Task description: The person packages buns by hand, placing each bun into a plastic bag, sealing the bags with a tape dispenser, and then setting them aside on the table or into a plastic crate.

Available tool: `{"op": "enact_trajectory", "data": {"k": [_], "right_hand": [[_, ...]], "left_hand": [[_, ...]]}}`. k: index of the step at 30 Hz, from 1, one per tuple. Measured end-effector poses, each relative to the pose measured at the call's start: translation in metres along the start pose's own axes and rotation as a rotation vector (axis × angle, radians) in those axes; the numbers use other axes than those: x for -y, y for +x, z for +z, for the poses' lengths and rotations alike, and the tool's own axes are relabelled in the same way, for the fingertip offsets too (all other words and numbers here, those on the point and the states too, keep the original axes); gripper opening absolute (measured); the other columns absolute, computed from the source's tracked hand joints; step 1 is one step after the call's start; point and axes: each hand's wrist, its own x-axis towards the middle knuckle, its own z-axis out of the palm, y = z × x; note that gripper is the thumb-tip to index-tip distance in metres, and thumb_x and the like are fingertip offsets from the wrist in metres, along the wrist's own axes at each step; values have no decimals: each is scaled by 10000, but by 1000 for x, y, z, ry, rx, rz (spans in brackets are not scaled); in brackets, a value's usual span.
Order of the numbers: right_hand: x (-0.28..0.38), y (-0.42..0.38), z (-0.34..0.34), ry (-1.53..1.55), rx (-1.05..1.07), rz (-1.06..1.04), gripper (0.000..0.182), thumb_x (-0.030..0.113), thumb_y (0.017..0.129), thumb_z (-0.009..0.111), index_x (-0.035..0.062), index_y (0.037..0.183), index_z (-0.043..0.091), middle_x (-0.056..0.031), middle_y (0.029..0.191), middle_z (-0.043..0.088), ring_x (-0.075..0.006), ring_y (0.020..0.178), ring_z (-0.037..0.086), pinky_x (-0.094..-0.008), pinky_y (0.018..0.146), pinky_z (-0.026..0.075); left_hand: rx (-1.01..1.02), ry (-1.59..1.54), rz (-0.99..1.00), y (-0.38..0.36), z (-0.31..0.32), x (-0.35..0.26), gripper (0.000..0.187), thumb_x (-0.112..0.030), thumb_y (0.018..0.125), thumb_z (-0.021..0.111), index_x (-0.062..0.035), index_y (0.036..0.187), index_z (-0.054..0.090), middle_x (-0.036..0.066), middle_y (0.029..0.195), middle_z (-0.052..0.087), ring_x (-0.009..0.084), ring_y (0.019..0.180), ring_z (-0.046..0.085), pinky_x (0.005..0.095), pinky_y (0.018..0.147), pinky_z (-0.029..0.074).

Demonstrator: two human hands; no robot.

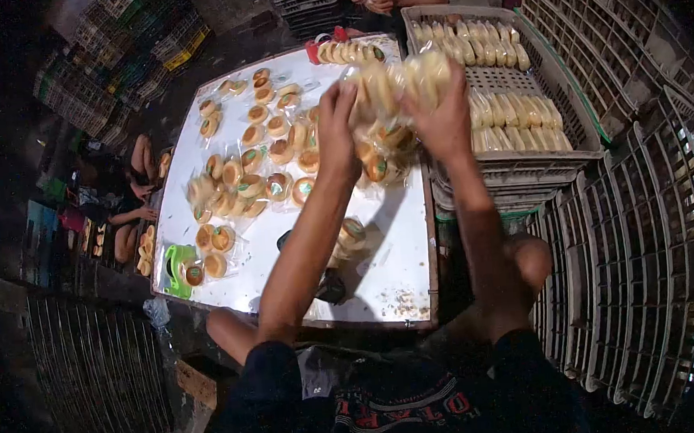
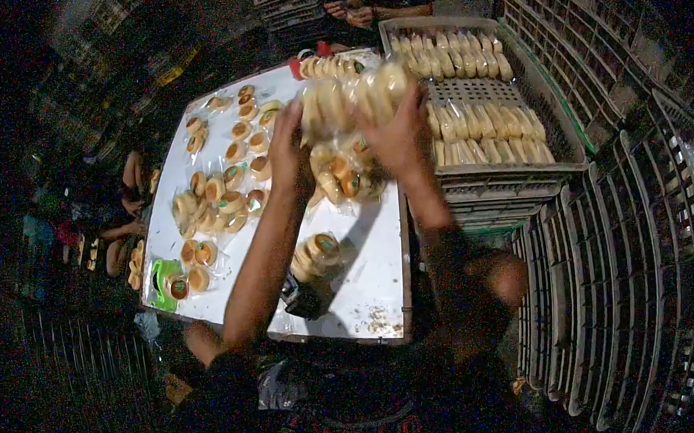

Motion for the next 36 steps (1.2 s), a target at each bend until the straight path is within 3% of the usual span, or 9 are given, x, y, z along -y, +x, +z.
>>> {"op": "enact_trajectory", "data": {"k": [6,11,16,20,25,30,31,34,36], "right_hand": [[-90,144,-24,-194,-115,-50,967,544,710,774,-22,1366,345,-270,1299,450,-412,1191,480,-467,991,409],[-211,183,-29,-431,196,175,1153,696,704,674,-37,1463,211,-291,1448,330,-401,1317,389,-440,1086,332],[-245,169,-21,-626,536,235,1062,707,754,609,-68,1422,324,-274,1315,526,-376,1205,535,-437,1004,419],[-160,168,-12,-409,278,83,863,620,779,666,-6,1340,470,-221,1236,592,-345,1121,594,-424,960,454],[-33,94,44,134,503,-142,559,420,851,696,10,1216,589,-140,987,693,-259,909,670,-359,802,509],[-109,-43,161,-475,989,-280,544,398,772,699,12,1141,597,-268,1012,650,-372,927,651,-449,823,508],[-99,-81,153,-667,1073,-180,646,219,726,733,24,1297,500,-264,1260,546,-376,1195,536,-455,965,453],[-149,-167,141,-861,609,-544,588,150,763,679,27,1310,501,-262,1307,496,-390,1237,471,-471,1010,406],[-144,-189,134,-612,464,-381,523,136,794,645,22,1291,524,-264,1276,510,-397,1198,484,-470,994,412]], "left_hand": [[224,-141,77,121,96,28,533,-345,897,612,47,1244,509,119,1147,578,200,1062,548,334,906,449],[403,164,-426,164,103,68,690,-582,850,587,-96,1331,488,115,1201,557,231,1072,516,424,917,407],[395,21,-436,74,29,23,607,-464,902,597,-32,1306,457,113,1046,612,215,998,588,339,827,483],[381,-52,-454,-9,-88,4,577,-436,977,430,0,1354,437,194,1259,573,296,1170,559,424,987,441],[10,-34,-508,-94,-202,4,537,-453,980,430,-20,1288,504,164,1207,607,280,1112,591,395,926,465],[-118,-183,-537,-149,-237,28,509,-396,968,512,40,1230,491,182,1102,618,239,963,615,347,835,489],[-118,-212,-539,-159,-245,39,484,-381,964,526,39,1205,509,164,1094,623,223,937,623,323,792,502],[-160,-231,-591,-185,-243,32,361,-285,970,539,21,1163,544,129,1042,647,196,854,651,295,699,527],[-165,-243,-564,-192,-243,30,333,-271,970,547,4,1157,552,113,1003,652,183,852,647,295,689,524]]}}
